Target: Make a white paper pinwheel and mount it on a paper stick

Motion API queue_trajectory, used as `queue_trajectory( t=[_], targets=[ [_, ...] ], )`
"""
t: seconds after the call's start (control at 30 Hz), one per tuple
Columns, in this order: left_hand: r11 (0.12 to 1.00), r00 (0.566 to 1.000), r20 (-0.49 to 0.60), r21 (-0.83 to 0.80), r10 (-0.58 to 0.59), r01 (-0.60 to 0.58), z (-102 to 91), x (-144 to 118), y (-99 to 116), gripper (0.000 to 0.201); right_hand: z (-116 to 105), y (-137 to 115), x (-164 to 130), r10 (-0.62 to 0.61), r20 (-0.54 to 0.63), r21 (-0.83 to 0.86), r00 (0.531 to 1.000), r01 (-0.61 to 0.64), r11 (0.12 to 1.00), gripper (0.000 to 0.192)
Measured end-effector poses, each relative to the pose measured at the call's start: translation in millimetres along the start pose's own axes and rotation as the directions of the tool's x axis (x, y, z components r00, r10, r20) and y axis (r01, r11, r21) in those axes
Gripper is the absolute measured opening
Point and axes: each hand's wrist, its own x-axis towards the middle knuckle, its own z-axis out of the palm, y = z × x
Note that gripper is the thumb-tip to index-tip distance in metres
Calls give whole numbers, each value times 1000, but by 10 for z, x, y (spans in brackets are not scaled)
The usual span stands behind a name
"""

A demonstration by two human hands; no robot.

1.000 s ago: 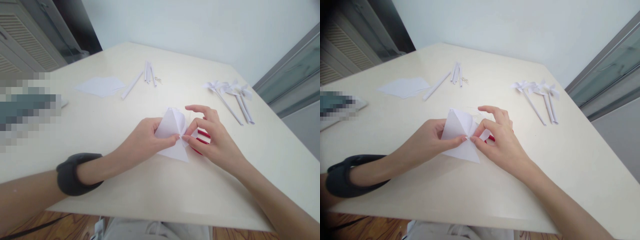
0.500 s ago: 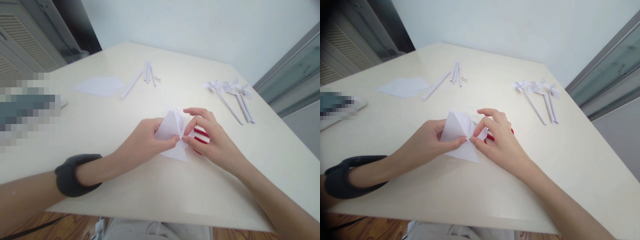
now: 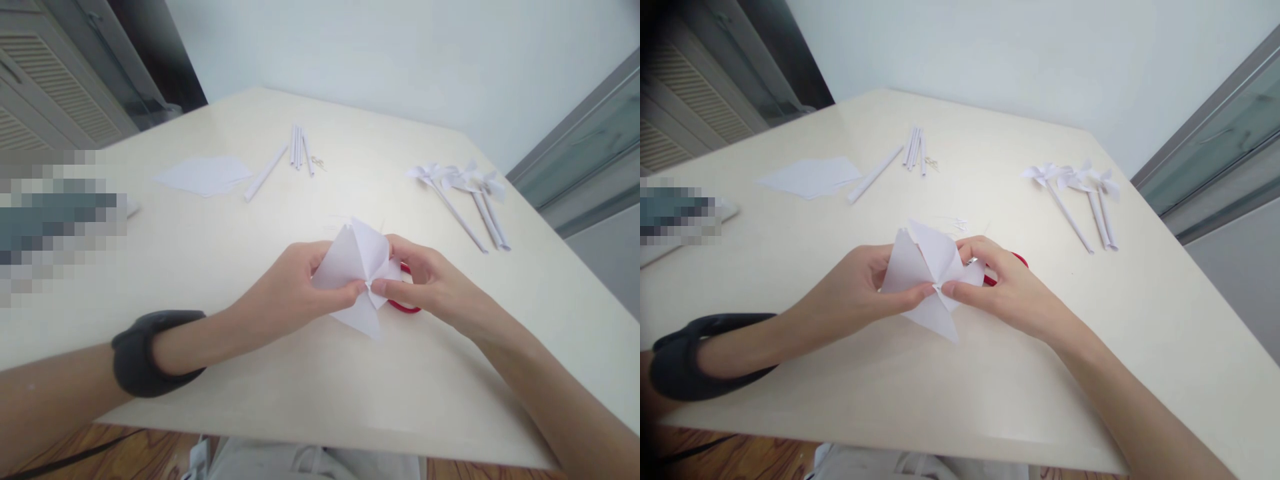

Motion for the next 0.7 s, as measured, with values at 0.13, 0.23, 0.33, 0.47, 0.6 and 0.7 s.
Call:
queue_trajectory(
  t=[0.13, 0.23, 0.33, 0.47, 0.6, 0.7],
  targets=[
    [1000, 999, 43, -31, -6, 7, 0, 8, -6, 18, 2, -6, -1, -17, 9, -34, 1000, 17, 999, 8],
    [997, 998, 45, -64, -41, 44, -4, 17, -6, 16, 8, 0, 3, -53, -1, -72, 999, 53, 996, 9],
    [992, 997, 41, -104, -71, 75, -6, 22, -12, 14, 22, -7, -9, -73, -29, -145, 997, 68, 987, 10],
    [992, 994, 73, -93, -83, 90, -25, 32, -67, 17, 56, -37, -40, -103, -78, -259, 992, 80, 962, 7],
    [995, 994, 79, -58, -72, 77, -49, 41, -114, 21, 88, -64, -55, -121, -126, -333, 985, 73, 940, 8],
    [997, 994, 86, -33, -71, 74, -55, 37, -99, 23, 100, -71, -52, -114, -131, -344, 985, 63, 937, 9]
  ],
)
